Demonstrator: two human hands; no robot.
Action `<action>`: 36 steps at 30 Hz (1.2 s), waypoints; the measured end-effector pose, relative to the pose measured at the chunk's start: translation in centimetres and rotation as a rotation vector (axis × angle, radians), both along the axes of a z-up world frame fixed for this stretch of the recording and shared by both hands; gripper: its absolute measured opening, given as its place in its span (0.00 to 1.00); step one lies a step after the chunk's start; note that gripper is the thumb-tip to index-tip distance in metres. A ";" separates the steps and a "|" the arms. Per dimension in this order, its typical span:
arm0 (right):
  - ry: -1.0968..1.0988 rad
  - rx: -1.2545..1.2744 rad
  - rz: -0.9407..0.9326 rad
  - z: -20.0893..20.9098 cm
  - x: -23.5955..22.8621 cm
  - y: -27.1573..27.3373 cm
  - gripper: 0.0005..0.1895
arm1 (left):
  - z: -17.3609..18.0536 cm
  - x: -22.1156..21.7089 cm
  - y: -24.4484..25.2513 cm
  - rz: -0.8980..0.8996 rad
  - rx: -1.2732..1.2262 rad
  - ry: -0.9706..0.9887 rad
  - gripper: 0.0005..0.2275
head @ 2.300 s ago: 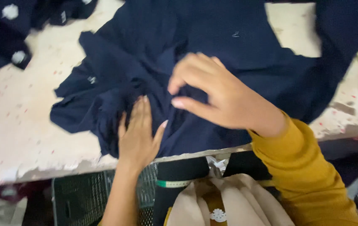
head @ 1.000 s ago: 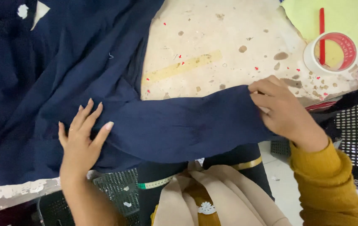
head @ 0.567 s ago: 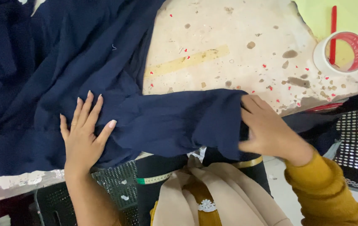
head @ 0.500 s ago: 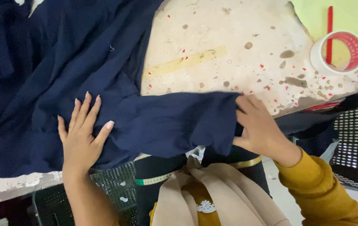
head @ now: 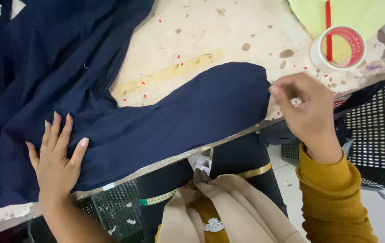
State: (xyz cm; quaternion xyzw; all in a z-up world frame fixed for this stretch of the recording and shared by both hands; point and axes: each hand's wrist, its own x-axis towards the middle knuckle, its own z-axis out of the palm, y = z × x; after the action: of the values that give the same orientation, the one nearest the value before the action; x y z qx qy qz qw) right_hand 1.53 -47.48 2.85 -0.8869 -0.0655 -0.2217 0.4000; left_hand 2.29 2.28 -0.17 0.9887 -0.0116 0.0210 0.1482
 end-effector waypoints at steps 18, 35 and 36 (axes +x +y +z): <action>-0.450 -0.290 0.403 -1.2 -1.4 10.7 0.14 | 5.4 -3.3 -16.2 -0.167 -0.500 -0.271 0.08; 0.510 0.601 0.639 -2.4 -0.9 8.0 0.19 | -3.8 -4.9 -24.8 -0.128 -2.117 0.377 0.10; 0.511 0.601 0.638 -2.9 -1.0 8.2 0.19 | -3.4 -4.8 -24.9 -0.127 -2.118 0.379 0.10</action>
State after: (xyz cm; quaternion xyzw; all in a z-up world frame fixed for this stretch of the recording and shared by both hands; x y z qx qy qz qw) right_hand 0.53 -39.29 -0.02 -0.6943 -0.1663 0.1265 0.6886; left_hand -2.49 -22.59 -3.59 0.3423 -0.0156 -0.1407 0.9289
